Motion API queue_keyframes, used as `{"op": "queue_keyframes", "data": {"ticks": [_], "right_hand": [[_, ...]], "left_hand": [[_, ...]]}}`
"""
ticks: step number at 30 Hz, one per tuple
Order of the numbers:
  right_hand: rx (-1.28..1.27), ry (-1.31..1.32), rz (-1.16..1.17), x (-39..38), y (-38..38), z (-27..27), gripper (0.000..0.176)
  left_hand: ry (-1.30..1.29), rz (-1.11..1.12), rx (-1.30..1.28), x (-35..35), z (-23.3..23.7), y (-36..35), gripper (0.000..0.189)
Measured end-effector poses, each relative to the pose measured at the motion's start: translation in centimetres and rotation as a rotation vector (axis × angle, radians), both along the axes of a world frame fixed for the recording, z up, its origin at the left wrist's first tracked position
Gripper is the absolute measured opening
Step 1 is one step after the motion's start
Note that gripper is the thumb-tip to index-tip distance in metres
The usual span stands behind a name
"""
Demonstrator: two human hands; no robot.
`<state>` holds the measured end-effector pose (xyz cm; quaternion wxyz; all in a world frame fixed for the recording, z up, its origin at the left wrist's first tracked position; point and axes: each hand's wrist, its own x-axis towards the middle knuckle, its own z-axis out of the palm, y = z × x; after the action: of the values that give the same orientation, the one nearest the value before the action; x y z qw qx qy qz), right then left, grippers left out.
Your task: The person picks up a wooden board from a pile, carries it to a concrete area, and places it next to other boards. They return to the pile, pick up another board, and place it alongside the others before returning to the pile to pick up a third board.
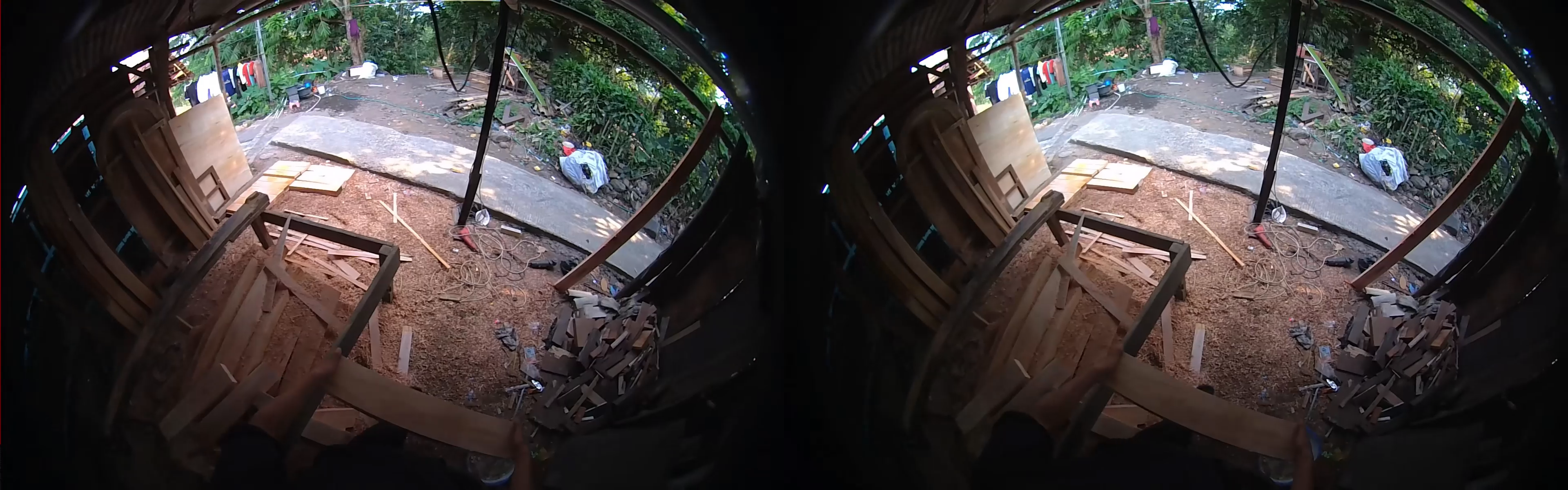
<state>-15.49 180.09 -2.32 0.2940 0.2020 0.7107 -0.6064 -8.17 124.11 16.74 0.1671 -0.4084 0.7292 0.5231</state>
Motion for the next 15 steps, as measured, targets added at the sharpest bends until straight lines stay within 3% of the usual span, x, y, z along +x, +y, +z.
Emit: {"op": "queue_keyframes", "data": {"ticks": [2,4,5,7,8,10,11,12,13,15], "right_hand": [[-0.07,0.047,-0.097,-0.7,-0.6,0.3,0.062],[0.281,0.1,-0.133,-4.7,-0.2,0.1,0.07],[0.063,0.025,-0.124,-6.7,-0.5,1.3,0.073],[0.017,0.034,-0.131,-10.7,-0.9,1.9,0.073],[-0.033,0.034,-0.133,-12.3,-1.4,2.1,0.073],[0.068,0.147,-0.237,-15.9,-2.4,5.0,0.073],[0.123,0.143,-0.197,-17.5,-2.3,5.6,0.072],[0.176,0.127,-0.147,-18.4,-2.2,5.1,0.072],[0.091,0.095,-0.197,-20.7,1.3,-2.5,0.069],[0.117,0.097,-0.204,-22.4,0.5,-0.4,0.07]], "left_hand": [[0.038,0.006,-0.013,-3.4,-1.7,-0.2,0.071],[0.167,0.066,-0.03,-8.0,-5.7,-1.0,0.068],[0.178,0.056,0.07,-10.9,-13.2,-3.7,0.066],[0.274,0.031,0.039,-15.3,-21.6,-6.2,0.066],[0.362,0.01,0.005,-18.0,-22.6,-7.0,0.066],[0.428,-0.008,-0.096,-22.4,-20.2,-6.2,0.076],[0.257,0.004,0.052,-24.2,-20.7,-6.9,0.081],[0.071,0.026,0.192,-25.1,-21.4,-7.7,0.086],[0.057,-0.004,0.238,-26.3,-22.4,-8.5,0.091],[0.1,-0.038,0.192,-28.7,-22.7,-8.9,0.091]]}}
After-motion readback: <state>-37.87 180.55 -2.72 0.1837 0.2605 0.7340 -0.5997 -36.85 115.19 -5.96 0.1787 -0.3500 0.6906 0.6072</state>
